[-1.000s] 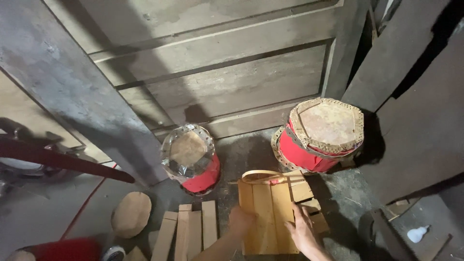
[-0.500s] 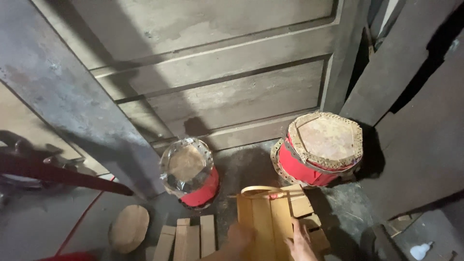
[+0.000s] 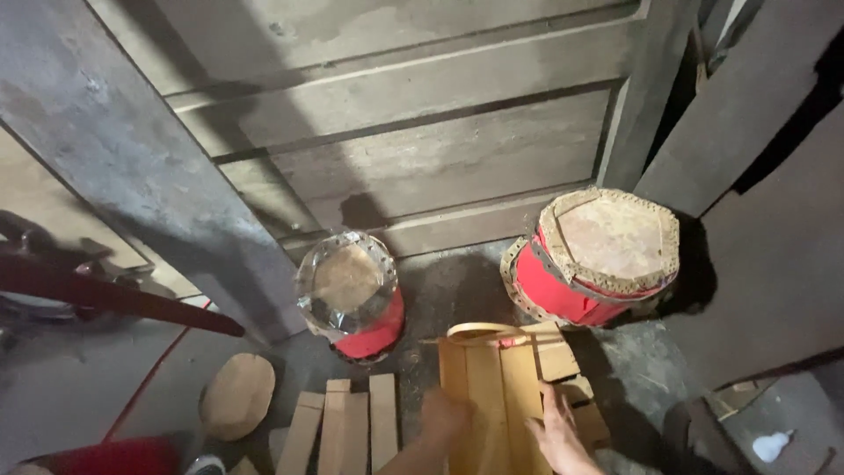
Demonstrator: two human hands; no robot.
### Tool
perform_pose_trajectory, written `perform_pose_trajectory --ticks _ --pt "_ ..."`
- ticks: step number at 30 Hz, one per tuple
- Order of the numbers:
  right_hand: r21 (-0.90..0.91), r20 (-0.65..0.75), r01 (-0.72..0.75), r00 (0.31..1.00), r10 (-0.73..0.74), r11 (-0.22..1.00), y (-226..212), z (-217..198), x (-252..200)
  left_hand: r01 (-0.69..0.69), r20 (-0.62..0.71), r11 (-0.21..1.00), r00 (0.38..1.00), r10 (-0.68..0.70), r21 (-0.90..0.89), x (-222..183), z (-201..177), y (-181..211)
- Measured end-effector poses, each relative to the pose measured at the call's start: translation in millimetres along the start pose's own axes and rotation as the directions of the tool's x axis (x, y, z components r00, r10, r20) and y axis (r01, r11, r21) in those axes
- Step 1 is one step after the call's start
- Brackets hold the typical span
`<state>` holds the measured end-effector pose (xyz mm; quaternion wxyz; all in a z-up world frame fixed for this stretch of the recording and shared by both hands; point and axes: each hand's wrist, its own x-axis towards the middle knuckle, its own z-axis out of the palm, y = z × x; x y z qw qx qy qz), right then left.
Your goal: Sanding wooden slats and assembling them into a small wooden crate or frame structure.
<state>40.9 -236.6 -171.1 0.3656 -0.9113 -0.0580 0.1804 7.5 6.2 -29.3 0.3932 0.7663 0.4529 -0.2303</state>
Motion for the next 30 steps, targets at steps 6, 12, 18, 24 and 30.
perform_pose_trajectory --ticks 6,12,18,24,30 --pt "0.02 0.083 -0.059 0.995 0.057 0.998 -65 -50 -24 0.035 -0.01 0.986 0.999 -0.037 -0.166 -1 4 0" --pt "0.089 0.061 -0.083 0.995 0.078 0.993 -80 -50 -40 0.07 0.048 0.975 0.997 -0.061 -0.211 -39 -25 19" --pt "0.12 0.057 -0.272 0.962 0.267 0.955 -79 -41 -29 0.052 0.112 0.947 0.994 -0.017 -0.318 -39 -26 13" --pt "0.189 0.15 -0.373 0.925 0.348 0.909 -103 -50 -39 0.061 0.104 0.931 0.994 -0.025 -0.361 -44 -28 18" --pt "-0.329 -0.01 0.036 0.999 -0.041 0.944 -143 -65 -58 0.069 0.044 0.972 0.997 -0.06 -0.223 -15 -9 8"
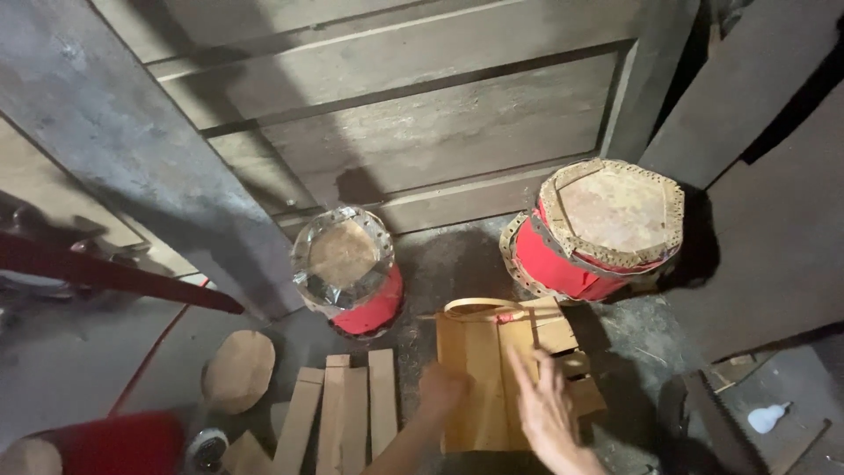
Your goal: Sanding wooden slats and assembling them into a small wooden crate or frame structure.
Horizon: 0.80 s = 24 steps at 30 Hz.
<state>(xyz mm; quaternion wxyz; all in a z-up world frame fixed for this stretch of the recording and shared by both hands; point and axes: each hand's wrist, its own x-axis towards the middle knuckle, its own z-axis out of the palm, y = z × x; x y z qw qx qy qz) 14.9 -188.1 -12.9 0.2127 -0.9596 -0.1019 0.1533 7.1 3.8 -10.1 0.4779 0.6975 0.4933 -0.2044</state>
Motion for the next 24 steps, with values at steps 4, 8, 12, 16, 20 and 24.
perform_pose_trajectory --ticks 4,8,12,16,20,24 --pt "-0.33 -0.109 0.339 0.913 -0.392 0.881 11 30 -4 -0.041 -0.009 0.996 0.999 0.042 0.074 7 2 -6" --pt "-0.29 0.044 0.416 0.906 -0.422 0.862 24 48 -5 -0.001 0.013 1.0 1.0 0.001 0.03 -22 -10 15" --pt "-0.197 0.308 0.294 0.924 -0.225 0.935 -4 12 -11 -0.004 -0.044 0.998 0.999 0.007 0.065 14 9 -6" --pt "-0.222 0.345 0.285 0.918 -0.198 0.933 -6 8 -12 -0.017 -0.024 0.997 1.0 0.018 0.072 -11 -3 5" --pt "-0.222 0.437 0.236 0.892 -0.119 0.946 -21 -14 -17 -0.1 -0.021 0.992 0.995 0.102 0.08 -1 0 -5" --pt "-0.151 0.477 0.127 0.878 -0.04 0.98 -26 -18 -17 -0.07 0.004 0.997 0.998 0.07 0.046 -4 -4 -2"
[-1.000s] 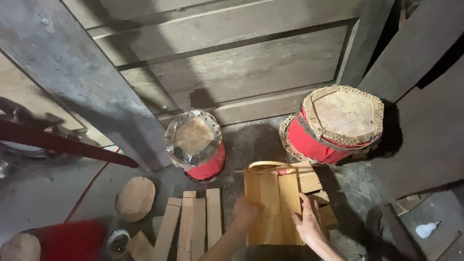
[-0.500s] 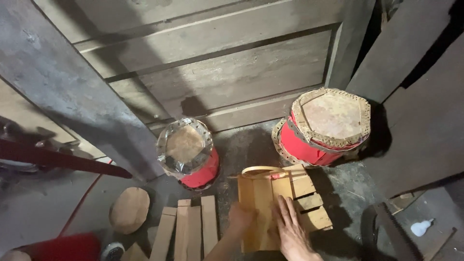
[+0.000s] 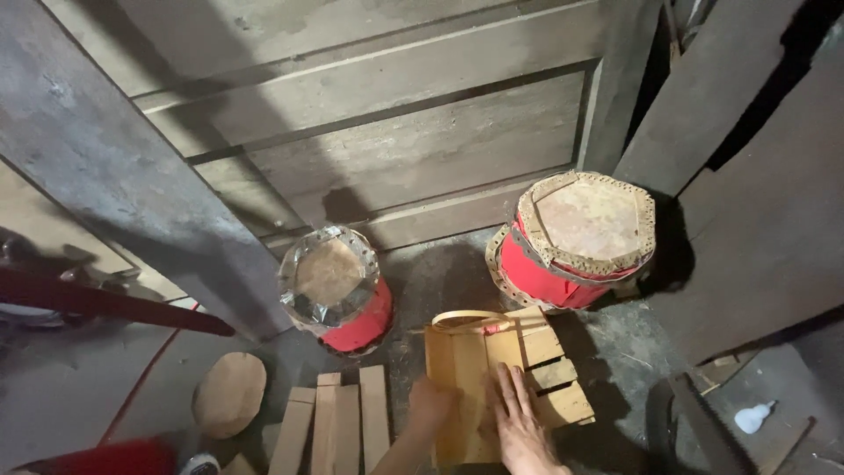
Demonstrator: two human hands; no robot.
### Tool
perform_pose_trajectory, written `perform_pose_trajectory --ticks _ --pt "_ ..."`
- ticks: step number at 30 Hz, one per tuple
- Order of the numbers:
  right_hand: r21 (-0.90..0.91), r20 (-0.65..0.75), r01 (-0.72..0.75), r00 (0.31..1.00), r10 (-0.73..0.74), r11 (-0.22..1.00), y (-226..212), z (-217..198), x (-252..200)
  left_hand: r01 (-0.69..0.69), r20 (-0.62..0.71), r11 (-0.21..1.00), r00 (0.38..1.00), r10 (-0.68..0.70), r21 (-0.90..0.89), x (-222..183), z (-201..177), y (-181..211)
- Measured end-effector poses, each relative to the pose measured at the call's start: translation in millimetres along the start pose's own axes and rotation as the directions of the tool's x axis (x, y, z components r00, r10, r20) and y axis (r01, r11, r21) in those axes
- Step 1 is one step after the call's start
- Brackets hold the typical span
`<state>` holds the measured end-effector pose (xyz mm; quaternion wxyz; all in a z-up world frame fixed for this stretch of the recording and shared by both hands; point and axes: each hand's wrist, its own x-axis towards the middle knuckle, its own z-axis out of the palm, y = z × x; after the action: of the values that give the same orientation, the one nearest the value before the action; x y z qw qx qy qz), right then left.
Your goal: Sanding wooden slats and assembling them into a small wooden crate or frame structure.
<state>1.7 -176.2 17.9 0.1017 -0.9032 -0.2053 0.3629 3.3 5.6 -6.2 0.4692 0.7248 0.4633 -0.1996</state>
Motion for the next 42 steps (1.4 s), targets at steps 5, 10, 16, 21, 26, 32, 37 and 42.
perform_pose_trajectory --ticks 5,10,16,21,26,32,37,42 --pt "-0.104 -0.014 0.025 1.0 -0.027 0.994 -3 -6 -6 0.009 0.066 0.999 0.998 -0.006 -0.037 -8 -7 4" --pt "-0.083 -0.023 0.022 0.999 -0.024 0.996 -4 -9 -5 0.1 0.119 0.989 0.989 -0.087 -0.108 -5 -10 6" --pt "-0.016 -0.01 0.036 0.999 -0.036 0.999 1 -1 -2 0.034 0.165 0.998 0.986 -0.026 -0.044 -45 -32 10" --pt "-0.106 -0.019 0.027 0.999 -0.029 0.994 -2 -3 -4 -0.105 0.096 0.988 0.989 0.116 -0.109 -25 -15 -20" --pt "-0.122 -0.021 0.033 0.999 -0.036 0.992 0 2 0 -0.134 0.078 0.985 0.987 0.143 -0.11 -13 -7 -41" --pt "-0.088 -0.12 0.054 0.991 -0.064 0.995 13 21 15 -0.165 0.087 0.986 0.982 0.168 -0.04 -15 -8 -46" --pt "-0.124 -0.106 0.042 0.993 -0.056 0.991 8 15 10 -0.089 0.053 0.982 0.994 0.099 -0.165 -41 -11 -33" --pt "-0.027 -0.02 -0.012 1.0 0.011 1.0 -8 -8 -6 0.087 0.076 0.993 0.994 -0.081 -0.083 -56 -16 -23"
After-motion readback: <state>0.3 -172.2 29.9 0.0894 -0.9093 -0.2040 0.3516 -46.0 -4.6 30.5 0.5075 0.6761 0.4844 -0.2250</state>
